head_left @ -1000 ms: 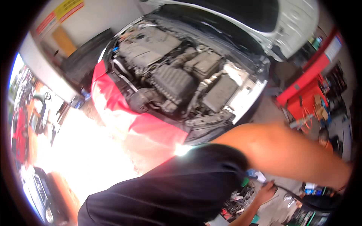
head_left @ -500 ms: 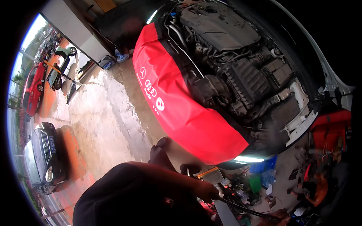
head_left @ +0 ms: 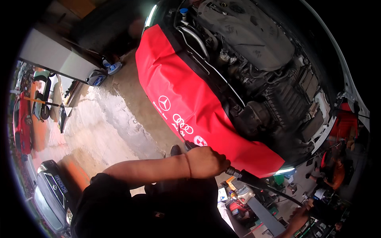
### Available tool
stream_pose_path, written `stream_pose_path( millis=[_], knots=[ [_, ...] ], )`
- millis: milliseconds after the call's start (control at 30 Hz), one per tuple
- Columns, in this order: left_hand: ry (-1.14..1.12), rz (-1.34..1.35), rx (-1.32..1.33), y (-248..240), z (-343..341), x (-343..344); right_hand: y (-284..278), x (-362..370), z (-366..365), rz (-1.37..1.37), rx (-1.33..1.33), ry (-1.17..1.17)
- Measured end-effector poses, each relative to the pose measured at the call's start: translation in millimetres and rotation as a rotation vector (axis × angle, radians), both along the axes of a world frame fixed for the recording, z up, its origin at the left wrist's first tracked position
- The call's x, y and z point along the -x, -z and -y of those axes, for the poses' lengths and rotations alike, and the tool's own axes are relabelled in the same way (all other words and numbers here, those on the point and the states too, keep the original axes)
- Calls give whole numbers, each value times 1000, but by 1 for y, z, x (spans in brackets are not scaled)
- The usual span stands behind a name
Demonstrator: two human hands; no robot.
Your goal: The person works on a car engine with the hood open, using a flashlight to illuminate the engine bay. They remove a red protective cover from the front of the car, then use a power tool to work on the engine components before placing the cover back on.
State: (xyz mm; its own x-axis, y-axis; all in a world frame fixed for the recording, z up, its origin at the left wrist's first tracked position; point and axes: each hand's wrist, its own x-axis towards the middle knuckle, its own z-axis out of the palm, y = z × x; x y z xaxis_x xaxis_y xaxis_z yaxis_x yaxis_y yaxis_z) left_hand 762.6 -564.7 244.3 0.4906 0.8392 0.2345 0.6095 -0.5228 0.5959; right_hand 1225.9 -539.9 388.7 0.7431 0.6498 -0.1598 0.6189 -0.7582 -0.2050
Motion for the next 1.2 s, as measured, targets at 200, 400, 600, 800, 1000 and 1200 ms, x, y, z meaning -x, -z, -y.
stream_pose_path(
  millis=[200, 400, 600, 800, 1000, 1200],
  knots=[
    [138, -133, 56, 2, -82, 41, 43, 247, -75, -184, -67, -1469],
    [183, -149, 138, 13, -142, 78, 139, 343, -131, -490, 276, -1471],
    [-191, -50, -199, -6, -215, 198, 175, 360, -195, -1116, 490, -860],
    [-319, 169, -167, 46, -257, 270, 131, 472, -274, -966, 730, -1566],
    [-401, 230, -45, 100, -326, 401, 140, 552, -292, -935, 903, -1683],
    [-701, -9, -112, 149, -382, 551, 103, 607, -391, -1050, 655, -983]
  ],
)
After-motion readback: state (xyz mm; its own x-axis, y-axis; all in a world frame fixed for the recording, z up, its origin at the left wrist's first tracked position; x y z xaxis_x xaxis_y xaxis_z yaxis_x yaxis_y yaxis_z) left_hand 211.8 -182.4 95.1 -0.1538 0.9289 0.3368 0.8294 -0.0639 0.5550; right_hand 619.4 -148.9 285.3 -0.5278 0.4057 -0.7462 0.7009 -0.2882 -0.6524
